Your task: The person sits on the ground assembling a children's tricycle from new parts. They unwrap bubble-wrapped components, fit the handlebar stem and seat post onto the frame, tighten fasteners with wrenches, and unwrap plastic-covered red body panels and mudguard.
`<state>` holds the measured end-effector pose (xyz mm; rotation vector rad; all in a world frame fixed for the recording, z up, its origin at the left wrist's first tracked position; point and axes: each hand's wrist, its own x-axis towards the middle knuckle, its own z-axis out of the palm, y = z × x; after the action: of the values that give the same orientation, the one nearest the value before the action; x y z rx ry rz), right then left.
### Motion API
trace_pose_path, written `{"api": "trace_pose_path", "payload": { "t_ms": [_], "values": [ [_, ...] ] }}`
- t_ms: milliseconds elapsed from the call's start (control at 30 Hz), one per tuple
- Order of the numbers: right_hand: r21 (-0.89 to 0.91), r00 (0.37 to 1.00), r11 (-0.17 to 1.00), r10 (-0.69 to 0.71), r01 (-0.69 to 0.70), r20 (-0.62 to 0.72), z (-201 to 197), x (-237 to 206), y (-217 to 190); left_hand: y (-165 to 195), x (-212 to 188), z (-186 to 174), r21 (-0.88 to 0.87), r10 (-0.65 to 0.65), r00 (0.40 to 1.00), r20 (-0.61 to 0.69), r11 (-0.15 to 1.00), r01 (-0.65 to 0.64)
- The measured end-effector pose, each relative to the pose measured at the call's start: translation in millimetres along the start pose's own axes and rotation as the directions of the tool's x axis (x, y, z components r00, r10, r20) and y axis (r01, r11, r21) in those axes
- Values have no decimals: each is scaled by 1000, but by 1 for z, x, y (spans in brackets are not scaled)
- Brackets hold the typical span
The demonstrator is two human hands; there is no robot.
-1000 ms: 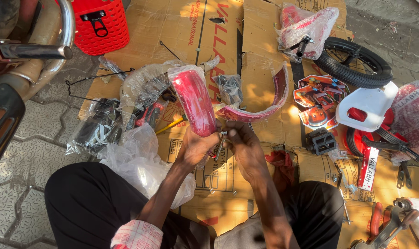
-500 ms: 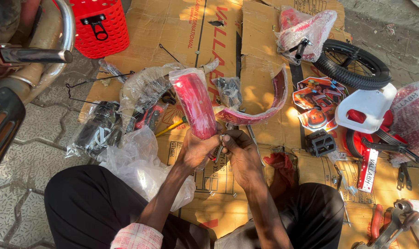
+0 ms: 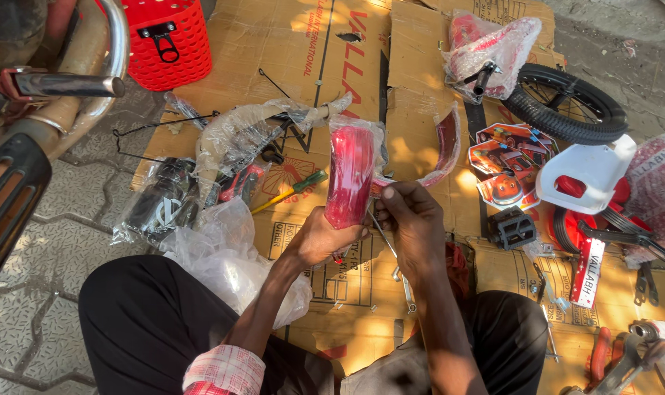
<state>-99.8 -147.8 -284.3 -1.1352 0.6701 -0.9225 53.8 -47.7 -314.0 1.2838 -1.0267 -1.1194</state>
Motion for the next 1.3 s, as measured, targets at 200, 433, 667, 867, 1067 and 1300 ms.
{"api": "trace_pose_path", "payload": {
  "t_ms": [200,433,667,867,1067,1300],
  "values": [
    [55,996,994,93,-94,11,15,3,-11,-11,3,2,124,23,999,23,992,-25],
    [41,999,999,27,-28,23,23,-1,-16,-22,5,8,143,64,997,31,987,-68],
    [7,997,999,52,-53,55,14,0,-14,-22,3,12,95,86,995,44,991,-90],
    [-21,988,990,140,-142,-71,5,5,-14,-30,5,21,93,185,982,43,978,-188],
    [-11,994,996,84,-86,-74,7,4,-15,-33,5,24,213,135,990,35,967,-139],
    [97,974,969,228,-227,0,7,3,-29,0,-17,14,261,387,894,-224,908,-328]
  ]
}}
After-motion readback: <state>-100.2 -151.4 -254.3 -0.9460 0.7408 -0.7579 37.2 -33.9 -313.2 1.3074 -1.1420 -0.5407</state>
